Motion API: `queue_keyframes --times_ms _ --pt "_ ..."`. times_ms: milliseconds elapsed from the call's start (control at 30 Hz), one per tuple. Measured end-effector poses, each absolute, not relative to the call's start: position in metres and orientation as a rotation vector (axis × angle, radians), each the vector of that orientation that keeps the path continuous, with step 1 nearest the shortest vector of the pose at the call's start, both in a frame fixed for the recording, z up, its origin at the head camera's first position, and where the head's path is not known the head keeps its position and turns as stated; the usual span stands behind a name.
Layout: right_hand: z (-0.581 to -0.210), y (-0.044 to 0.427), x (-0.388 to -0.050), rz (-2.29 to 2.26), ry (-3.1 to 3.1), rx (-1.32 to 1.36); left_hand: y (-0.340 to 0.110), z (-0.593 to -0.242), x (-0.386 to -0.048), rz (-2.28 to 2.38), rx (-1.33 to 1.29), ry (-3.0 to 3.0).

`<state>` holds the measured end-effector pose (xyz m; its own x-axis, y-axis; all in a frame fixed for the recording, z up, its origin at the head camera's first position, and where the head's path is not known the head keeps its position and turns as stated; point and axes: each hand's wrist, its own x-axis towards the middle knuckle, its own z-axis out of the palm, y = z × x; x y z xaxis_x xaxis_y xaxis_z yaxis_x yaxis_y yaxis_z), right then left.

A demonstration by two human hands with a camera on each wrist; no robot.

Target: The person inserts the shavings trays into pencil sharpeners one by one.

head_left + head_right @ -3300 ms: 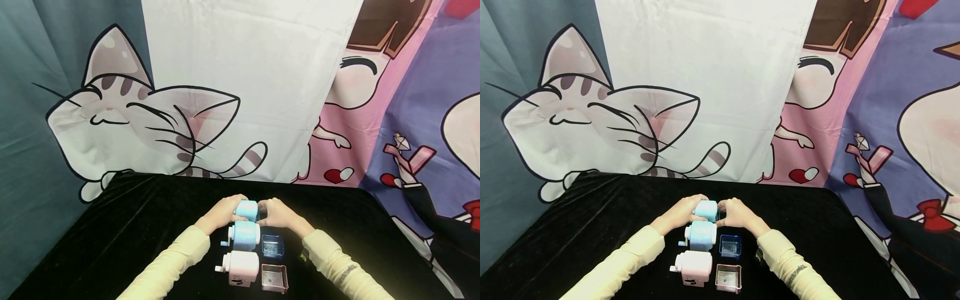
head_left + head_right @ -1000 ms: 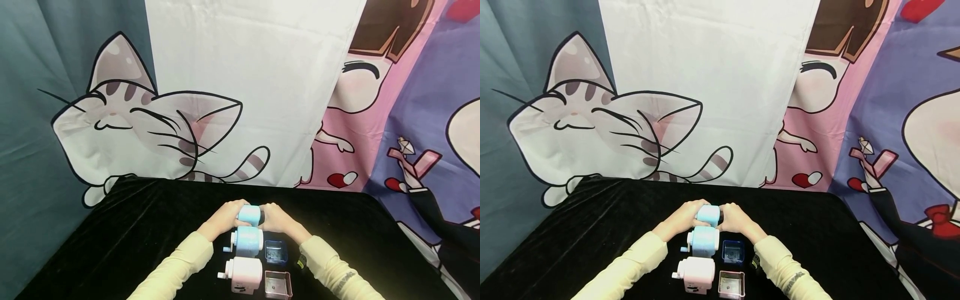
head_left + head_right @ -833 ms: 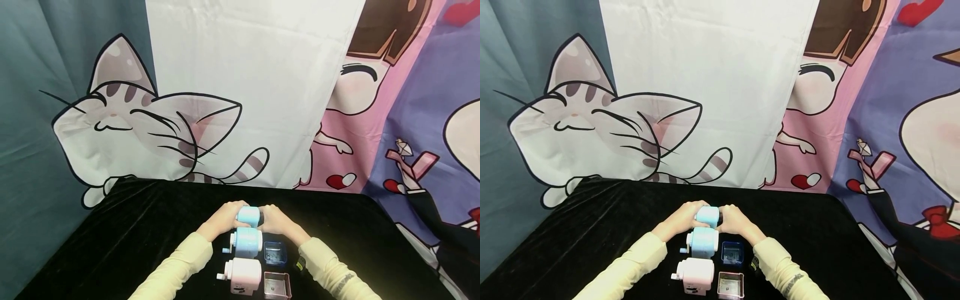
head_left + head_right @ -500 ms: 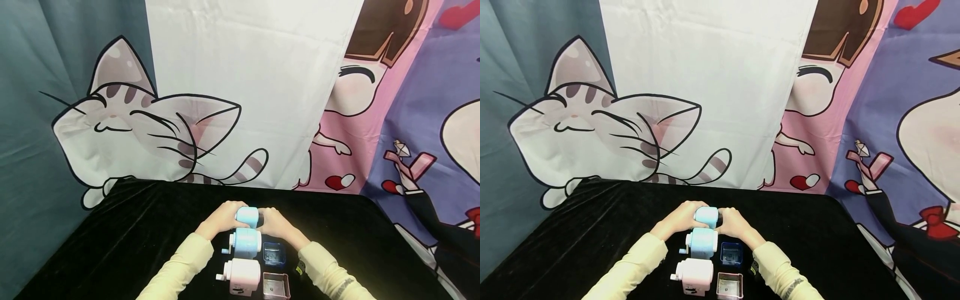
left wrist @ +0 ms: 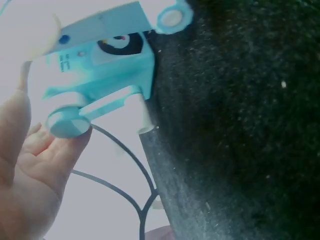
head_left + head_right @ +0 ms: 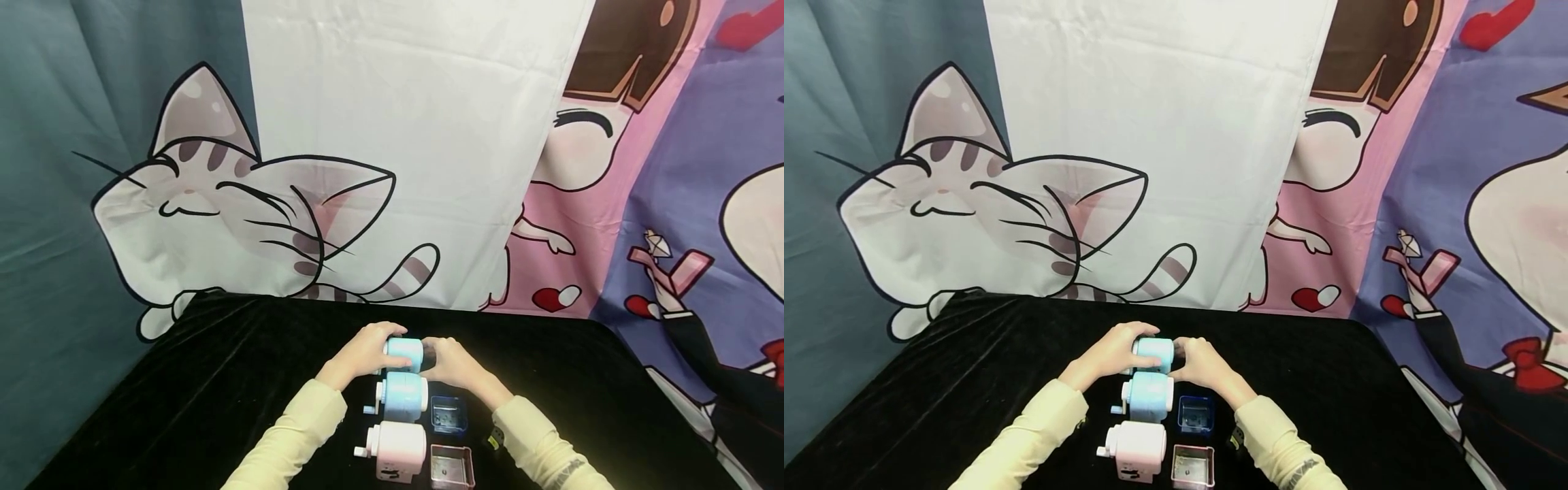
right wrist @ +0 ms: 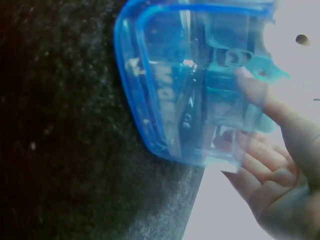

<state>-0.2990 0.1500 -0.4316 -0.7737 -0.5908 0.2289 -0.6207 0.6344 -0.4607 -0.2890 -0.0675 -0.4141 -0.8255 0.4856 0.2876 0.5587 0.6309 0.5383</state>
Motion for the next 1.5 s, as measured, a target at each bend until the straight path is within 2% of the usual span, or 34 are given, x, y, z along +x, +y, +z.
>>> queue_keyframes --times_ms 633,1067,1500 --pt "-0.408 0.170 -0.291 0.947 -2.838 0.917 -0.071 -0.394 -0.271 -0.973 -0.702 -2.632" --pt "-0.379 0.178 -0.280 0.988 -2.790 0.823 -0.070 -0.383 -0.262 -0.959 -0.726 -2.554" --pt "-0.363 0.179 -0.265 0.971 -2.736 0.825 -0.064 -0.369 -0.239 -1.009 -0.783 -2.526"
